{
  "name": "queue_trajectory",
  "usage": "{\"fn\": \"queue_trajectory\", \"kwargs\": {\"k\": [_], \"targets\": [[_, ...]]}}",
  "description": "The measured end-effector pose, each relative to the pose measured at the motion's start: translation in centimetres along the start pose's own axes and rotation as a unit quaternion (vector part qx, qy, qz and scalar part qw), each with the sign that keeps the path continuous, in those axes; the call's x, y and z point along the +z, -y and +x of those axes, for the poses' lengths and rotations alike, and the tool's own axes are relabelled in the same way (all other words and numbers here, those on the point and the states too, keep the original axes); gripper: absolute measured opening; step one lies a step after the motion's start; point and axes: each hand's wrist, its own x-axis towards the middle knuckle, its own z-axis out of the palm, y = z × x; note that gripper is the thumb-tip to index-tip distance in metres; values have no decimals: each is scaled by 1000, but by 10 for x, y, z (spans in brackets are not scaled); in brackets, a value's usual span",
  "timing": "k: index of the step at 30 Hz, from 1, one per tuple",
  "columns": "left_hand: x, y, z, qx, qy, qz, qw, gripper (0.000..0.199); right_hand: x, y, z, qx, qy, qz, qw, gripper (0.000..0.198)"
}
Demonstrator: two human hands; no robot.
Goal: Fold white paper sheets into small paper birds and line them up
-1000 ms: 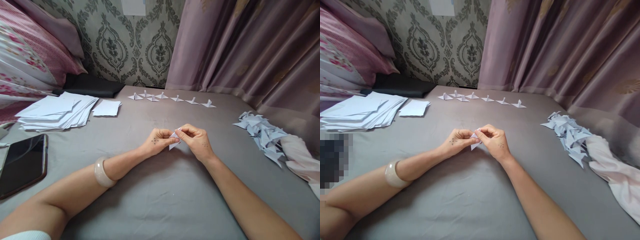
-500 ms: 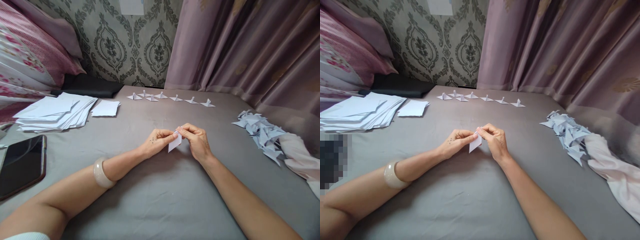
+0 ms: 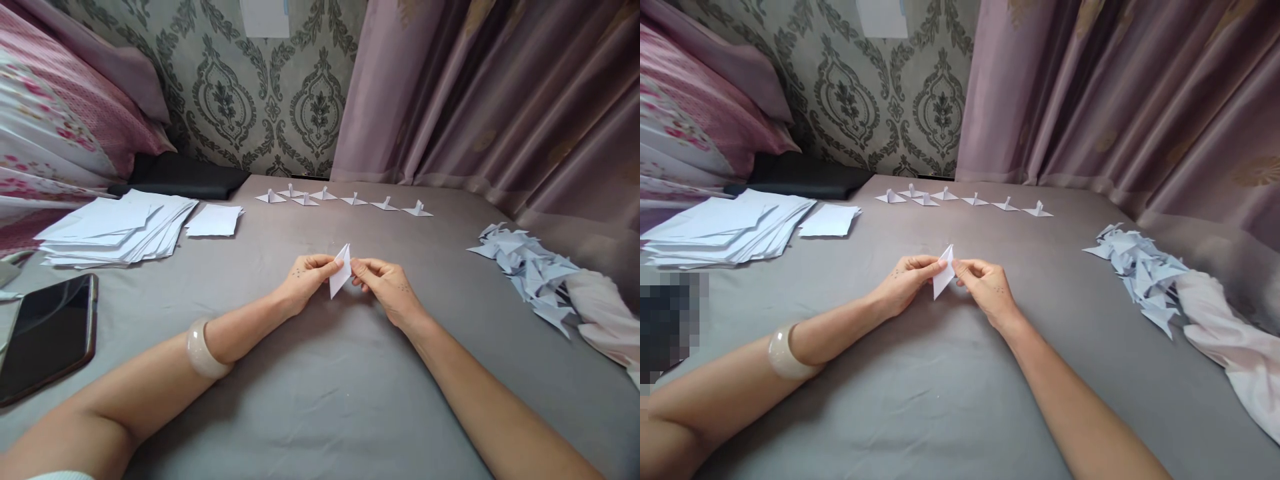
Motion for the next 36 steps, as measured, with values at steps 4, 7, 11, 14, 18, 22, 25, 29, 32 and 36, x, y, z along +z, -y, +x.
{"fn": "queue_trajectory", "kwargs": {"k": [4,7,11,14,18,22,25,29,32,36], "targets": [[-2,4,4,-8,3,13,1000,27,5,-6,0,9,-16,18,1000,35],[-3,6,7,-13,-32,30,999,22,6,-13,5,3,-35,22,999,36],[-8,9,11,6,-64,88,994,22,3,-23,12,-50,-41,-37,997,26],[-12,10,13,46,-36,163,985,17,1,-27,14,-86,-29,-120,989,14],[-14,9,13,91,-29,314,945,11,3,-27,12,-120,-28,-271,955,14],[-17,8,11,128,-13,427,895,19,3,-27,8,-165,-17,-360,918,19],[-20,7,10,132,10,456,880,27,-1,-27,5,-175,3,-382,908,25],[-26,1,10,107,39,458,882,25,-6,-26,2,-177,23,-376,909,26],[-28,-1,11,109,41,454,883,19,-7,-26,3,-181,25,-365,913,21],[-29,0,12,116,33,452,884,15,-7,-26,6,-175,25,-346,921,16]]}}
